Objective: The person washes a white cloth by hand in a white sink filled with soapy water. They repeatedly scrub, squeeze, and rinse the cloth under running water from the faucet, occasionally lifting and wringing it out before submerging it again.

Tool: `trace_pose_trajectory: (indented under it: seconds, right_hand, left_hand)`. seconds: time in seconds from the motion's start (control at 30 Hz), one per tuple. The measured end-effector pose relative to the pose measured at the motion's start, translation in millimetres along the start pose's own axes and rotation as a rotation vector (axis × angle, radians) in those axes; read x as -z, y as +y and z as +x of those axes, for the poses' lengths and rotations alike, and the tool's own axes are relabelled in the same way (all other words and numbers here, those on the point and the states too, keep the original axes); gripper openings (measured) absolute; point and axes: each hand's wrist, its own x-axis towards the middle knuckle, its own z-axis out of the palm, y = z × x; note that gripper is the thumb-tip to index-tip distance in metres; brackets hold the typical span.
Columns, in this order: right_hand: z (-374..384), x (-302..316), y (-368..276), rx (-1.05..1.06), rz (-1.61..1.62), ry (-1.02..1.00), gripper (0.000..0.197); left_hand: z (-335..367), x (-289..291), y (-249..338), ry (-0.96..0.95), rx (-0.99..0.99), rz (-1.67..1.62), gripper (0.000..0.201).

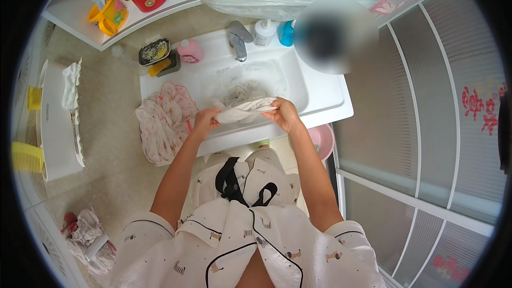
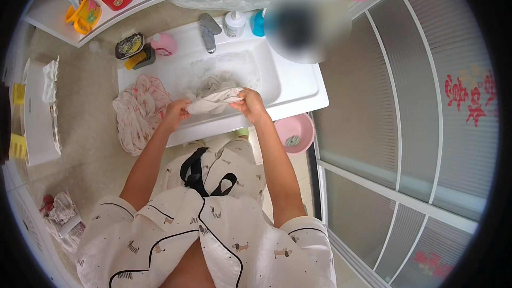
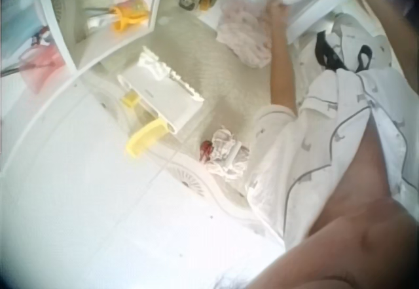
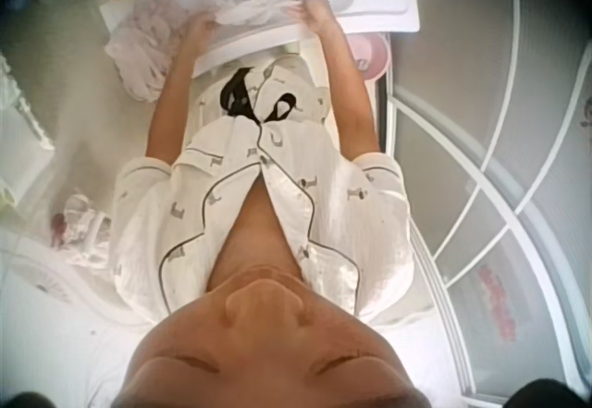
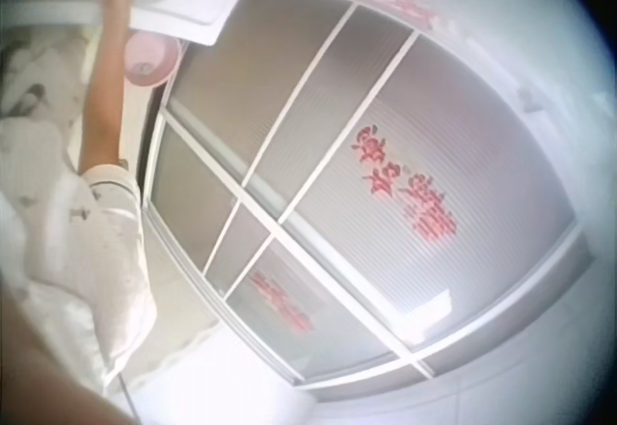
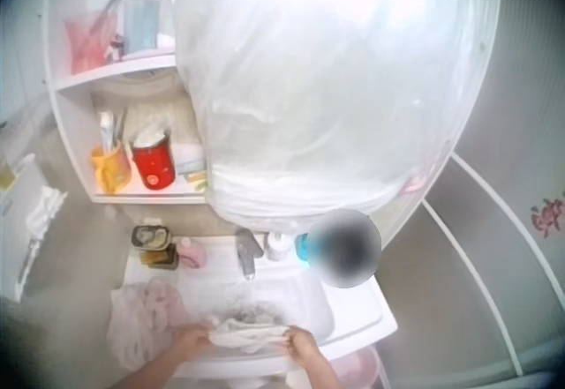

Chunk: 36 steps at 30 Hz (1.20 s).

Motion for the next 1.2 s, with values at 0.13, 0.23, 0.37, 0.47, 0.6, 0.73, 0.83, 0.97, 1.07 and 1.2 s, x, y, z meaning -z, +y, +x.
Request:
trace_pose_trajectory:
  seconds: [0.13, 0.23, 0.37, 0.47, 0.6, 0.73, 0.83, 0.97, 1.07, 1.2]
  right_hand:
    - [-18.7, -6.3, -12.5, 0.027, -0.148, -0.026, 0.019]
    - [-28.4, -25.4, -10.8, 0.128, -0.431, 0.021, 0.014]
    - [-38.7, -33.6, -12.0, 0.546, -0.868, 0.080, 0.012]
    - [-53.7, -49.6, -23.7, 0.902, -1.163, 0.227, 0.014]
    - [-55.1, -16.6, -38.9, 0.865, -1.291, 0.460, 0.015]
    - [-30.9, 27.4, -41.9, 0.575, -1.242, 0.424, 0.014]
    - [-22.1, 14.8, -60.5, 0.231, -0.916, 0.192, 0.015]
    - [-42.3, -11.8, -106.1, 0.391, -0.739, 0.072, 0.019]
    - [-79.4, -47.5, -153.7, 0.586, -0.724, -0.021, 0.023]
    - [-136.4, -95.6, -204.0, 0.834, -0.751, -0.042, 0.024]
  left_hand:
    - [0.9, -52.3, 14.1, -0.030, 0.017, 1.103, 0.047]
    - [-1.4, -71.1, 0.9, 0.244, -0.906, 1.127, 0.039]
    - [21.2, -78.5, 8.0, -0.339, -0.858, 0.897, 0.033]
    - [34.1, -42.5, 14.7, -0.409, -0.467, 0.930, 0.029]
    - [13.1, -34.0, 58.1, -0.214, -0.472, 0.972, 0.031]
    - [-28.5, -42.5, 109.3, -0.190, -0.568, 0.813, 0.030]
    - [-32.9, -27.3, 135.4, -0.239, -0.651, 0.767, 0.022]
    - [-69.6, -41.4, 182.8, -0.169, -0.708, 0.550, 0.019]
    - [-110.2, -52.3, 229.0, -0.059, -0.794, 0.493, 0.017]
    - [-169.3, -74.1, 280.6, -0.003, -1.010, 0.329, 0.013]
